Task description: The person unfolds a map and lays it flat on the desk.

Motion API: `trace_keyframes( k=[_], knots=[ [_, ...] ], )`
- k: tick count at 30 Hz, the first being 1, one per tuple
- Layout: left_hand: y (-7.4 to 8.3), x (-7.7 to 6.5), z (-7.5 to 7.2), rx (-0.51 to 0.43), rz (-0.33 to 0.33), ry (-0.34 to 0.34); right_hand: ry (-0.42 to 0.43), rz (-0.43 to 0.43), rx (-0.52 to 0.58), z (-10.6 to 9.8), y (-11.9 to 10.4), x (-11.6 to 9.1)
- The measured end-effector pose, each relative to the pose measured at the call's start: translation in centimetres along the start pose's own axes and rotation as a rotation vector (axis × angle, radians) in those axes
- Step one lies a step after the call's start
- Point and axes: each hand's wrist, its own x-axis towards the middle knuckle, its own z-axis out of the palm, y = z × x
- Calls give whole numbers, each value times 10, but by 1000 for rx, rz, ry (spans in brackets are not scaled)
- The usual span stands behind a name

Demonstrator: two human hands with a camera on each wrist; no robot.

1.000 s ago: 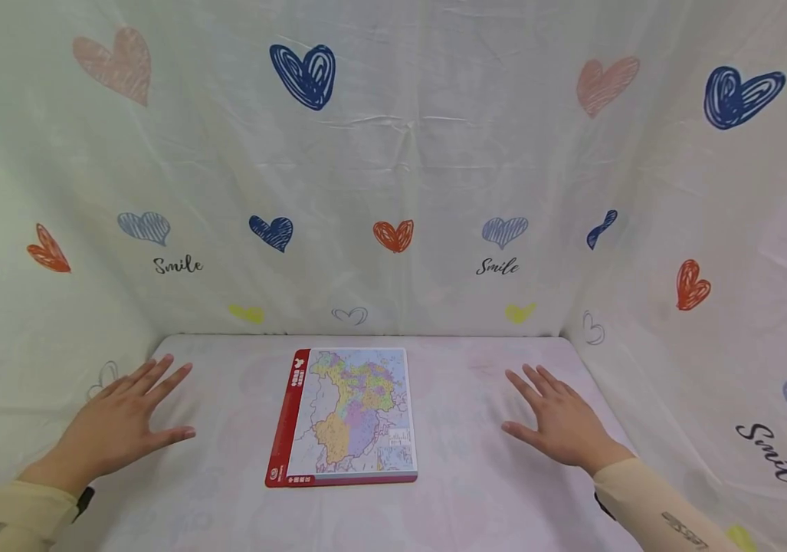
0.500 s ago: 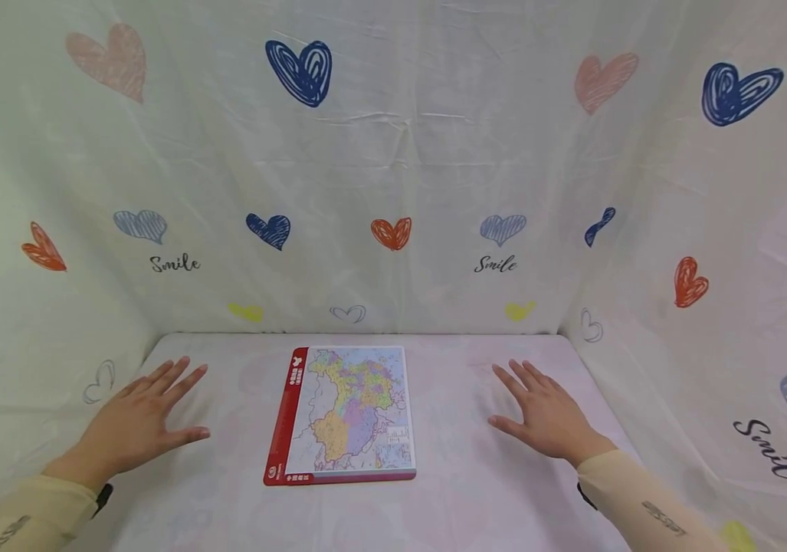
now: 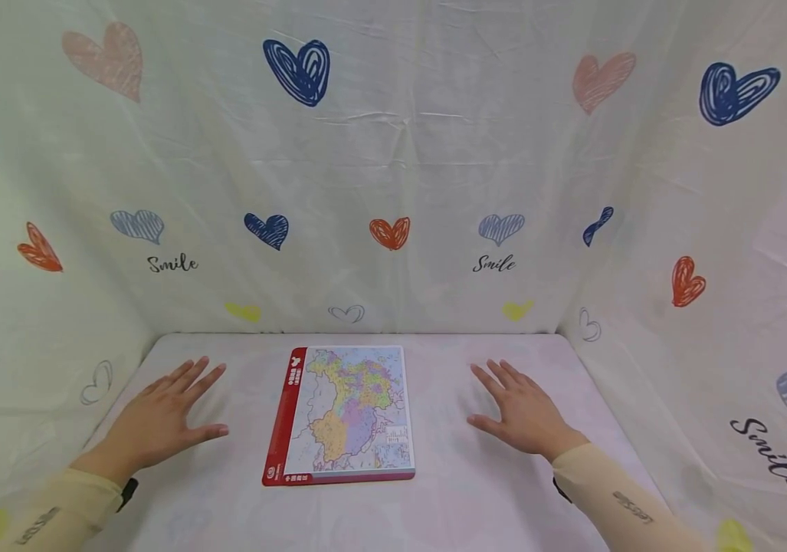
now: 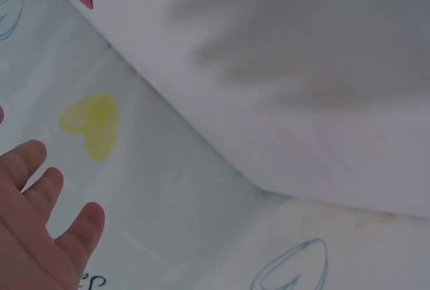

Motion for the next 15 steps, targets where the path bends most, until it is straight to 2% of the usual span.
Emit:
trace_keyframes(
  k=[15],
  knots=[
    [22, 12, 22, -46, -24, -19, -27, 28, 49, 13, -25, 13]
  ],
)
